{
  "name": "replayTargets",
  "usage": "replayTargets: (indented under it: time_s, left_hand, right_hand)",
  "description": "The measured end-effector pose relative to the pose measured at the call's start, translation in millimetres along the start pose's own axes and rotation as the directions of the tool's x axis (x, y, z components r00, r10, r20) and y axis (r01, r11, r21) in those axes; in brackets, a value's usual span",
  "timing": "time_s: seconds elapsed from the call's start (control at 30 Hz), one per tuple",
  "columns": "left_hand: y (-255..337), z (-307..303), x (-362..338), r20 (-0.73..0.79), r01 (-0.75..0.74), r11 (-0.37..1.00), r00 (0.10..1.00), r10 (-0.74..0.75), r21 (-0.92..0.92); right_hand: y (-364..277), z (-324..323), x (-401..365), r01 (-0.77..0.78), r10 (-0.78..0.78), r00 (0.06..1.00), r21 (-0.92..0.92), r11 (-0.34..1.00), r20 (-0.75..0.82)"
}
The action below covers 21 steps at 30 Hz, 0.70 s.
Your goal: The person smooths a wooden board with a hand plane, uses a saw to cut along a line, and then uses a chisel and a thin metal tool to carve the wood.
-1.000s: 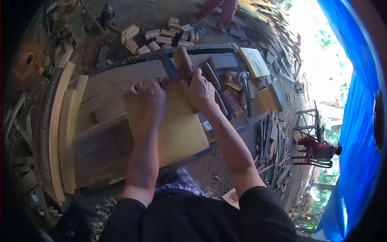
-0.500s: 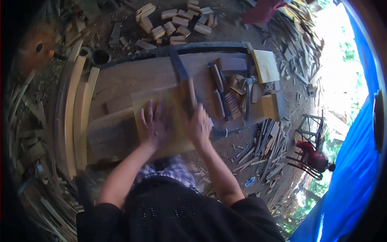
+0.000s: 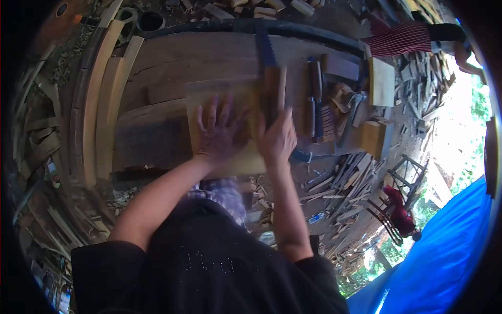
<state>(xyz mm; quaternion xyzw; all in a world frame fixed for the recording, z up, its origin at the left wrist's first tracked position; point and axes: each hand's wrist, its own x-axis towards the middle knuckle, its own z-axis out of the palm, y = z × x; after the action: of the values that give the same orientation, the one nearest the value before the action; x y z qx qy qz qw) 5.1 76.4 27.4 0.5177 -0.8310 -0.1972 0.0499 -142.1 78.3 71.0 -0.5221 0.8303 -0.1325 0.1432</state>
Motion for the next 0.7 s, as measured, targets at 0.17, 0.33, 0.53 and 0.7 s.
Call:
replayTargets:
  time_s: [0.17, 0.33, 0.53, 0.7]
  left_hand:
    - [13.1, 4.3, 3.5, 0.029, 0.150, 0.989, 0.988, -0.149, -0.002]
    - [-0.2, 4.5, 6.4, -0.024, -0.075, 0.997, 0.997, 0.075, -0.015]
    - [20.4, 3.7, -0.1, -0.008, 0.155, 0.988, 0.988, -0.155, -0.025]
    - [14.3, 5.8, 3.1, -0.015, 0.084, 0.996, 0.996, -0.084, -0.002]
  right_hand:
    - [9.0, 1.5, -3.8, 0.094, -0.097, 0.992, -0.033, 0.995, -0.086]
    - [51.1, -12.2, -115.4, 0.004, 0.003, 0.993, -0.065, 0.998, 0.114]
    - [3.1, 0.3, 49.0, 0.064, -0.062, 0.998, -0.075, 0.995, 0.033]
    - [39.3, -3.8, -10.0, 0.213, -0.222, 0.974, -0.167, 0.963, -0.037]
